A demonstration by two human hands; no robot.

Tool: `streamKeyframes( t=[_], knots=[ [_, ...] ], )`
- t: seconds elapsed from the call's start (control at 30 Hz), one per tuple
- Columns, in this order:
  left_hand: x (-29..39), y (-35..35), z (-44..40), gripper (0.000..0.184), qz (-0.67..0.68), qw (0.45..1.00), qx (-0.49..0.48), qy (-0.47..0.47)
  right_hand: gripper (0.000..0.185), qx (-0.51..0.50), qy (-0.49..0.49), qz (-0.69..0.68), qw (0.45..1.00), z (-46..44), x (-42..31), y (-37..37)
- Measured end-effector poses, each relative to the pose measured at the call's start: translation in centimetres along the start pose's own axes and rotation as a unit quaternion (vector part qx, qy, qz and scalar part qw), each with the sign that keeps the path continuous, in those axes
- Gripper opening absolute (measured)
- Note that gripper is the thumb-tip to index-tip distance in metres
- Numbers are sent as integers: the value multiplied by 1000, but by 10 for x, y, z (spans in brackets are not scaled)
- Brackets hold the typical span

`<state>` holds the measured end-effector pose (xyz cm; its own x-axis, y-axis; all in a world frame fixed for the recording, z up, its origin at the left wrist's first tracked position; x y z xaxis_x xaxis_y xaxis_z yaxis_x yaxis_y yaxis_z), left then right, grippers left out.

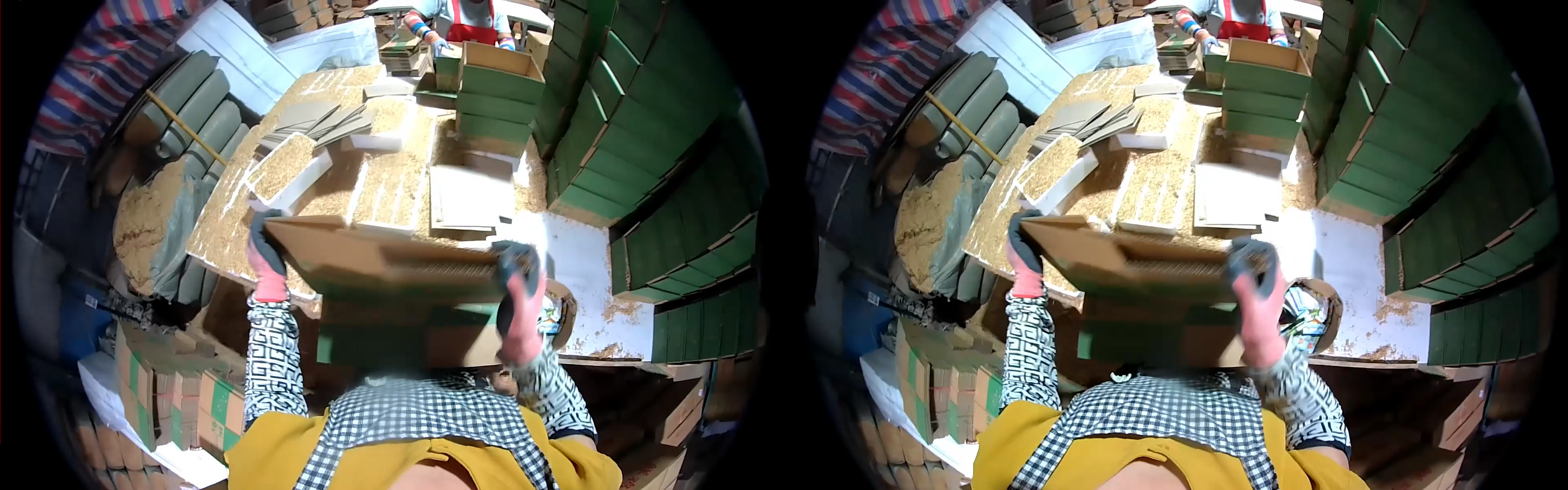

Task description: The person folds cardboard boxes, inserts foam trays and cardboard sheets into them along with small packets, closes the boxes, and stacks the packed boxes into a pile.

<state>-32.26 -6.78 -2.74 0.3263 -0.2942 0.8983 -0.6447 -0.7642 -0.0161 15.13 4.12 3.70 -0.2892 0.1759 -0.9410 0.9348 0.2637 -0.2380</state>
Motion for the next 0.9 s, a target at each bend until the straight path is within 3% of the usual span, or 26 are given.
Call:
streamKeyframes(
  t=[0.03, 0.07, 0.1, 0.13, 0.17, 0.2, 0.23, 0.27, 0.33, 0.4, 0.43, 0.47, 0.5, 0.53, 0.6, 0.7, 0.73, 0.83, 0.87, 0.9],
  knots=[
    [5, -7, 0, 37, 16, 1000, 15, 10, 31, -27, -102, -15, 994, 10, -10, -14],
    [23, -17, 2, 38, 34, 999, 27, 21, 33, 25, -110, -93, 989, 0, -8, -6],
    [60, -57, 14, 38, 121, 990, -51, 59, 37, 76, -81, -92, 990, -30, 14, 19],
    [67, -85, 30, 39, 146, 973, -176, 9, 40, 128, -45, -93, 986, -61, 43, 46],
    [78, -110, 60, 38, 83, 934, -347, -12, 53, 162, 27, -29, 986, -70, 48, 46],
    [77, -131, 96, 45, -110, 894, -432, 43, 63, 112, 53, 214, 969, -63, 25, 9],
    [108, -159, 137, 60, 88, 835, -538, -78, 73, 81, 112, 432, 891, -52, 2, -30],
    [128, -168, 151, 69, 45, 757, -646, -86, 78, 45, 142, 606, 781, -43, 2, -57],
    [137, -161, 169, 71, 21, 685, -721, -104, 81, 15, 98, 547, 831, -58, 18, -47],
    [96, -142, 146, 73, 19, 759, -650, 33, 83, -119, 134, 425, 887, -69, 17, -50],
    [81, -129, 123, 72, 47, 843, -525, 109, 80, -147, 13, 310, 939, -61, 13, -45],
    [71, -106, 91, 62, -46, 916, -398, -20, 79, -205, 10, 299, 932, -37, 11, -49],
    [68, -96, 67, 63, -8, 954, -297, -51, 77, -263, 5, 286, 921, -13, 8, -53],
    [28, -76, 58, 62, -65, 973, -223, 11, 77, -345, 124, 373, 852, 23, 6, -65],
    [-82, -62, 94, 59, 85, 921, -307, 226, 80, -429, 138, 544, 708, 84, 29, -92],
    [-51, -56, 82, 63, 163, 937, -293, 97, 78, -315, 131, 545, 766, 60, 32, -94],
    [-22, -63, 58, 67, 162, 940, -299, 40, 77, -324, 140, 555, 753, 64, 48, -85],
    [23, -99, 16, 79, 147, 938, -304, 76, 78, -319, 181, 515, 775, 62, 48, -78],
    [25, -122, 22, 80, 96, 915, -355, 165, 81, -306, 126, 461, 823, 53, 47, -73],
    [10, -141, 21, 79, -23, 915, -383, 127, 83, -288, 69, 404, 865, 42, 44, -67]
  ],
)
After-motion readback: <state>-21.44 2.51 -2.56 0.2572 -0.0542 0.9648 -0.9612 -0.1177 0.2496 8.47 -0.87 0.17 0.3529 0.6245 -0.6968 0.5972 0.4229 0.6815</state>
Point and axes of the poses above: each hand's wrist, its own z-axis away from the middle knuckle, its own y-axis out of the back of the hand, x = y × z, the point moved 9 cm from there along -z, towards the middle knuckle, and after that the axes turned 6 degrees about -y, right-handed, at the moved point
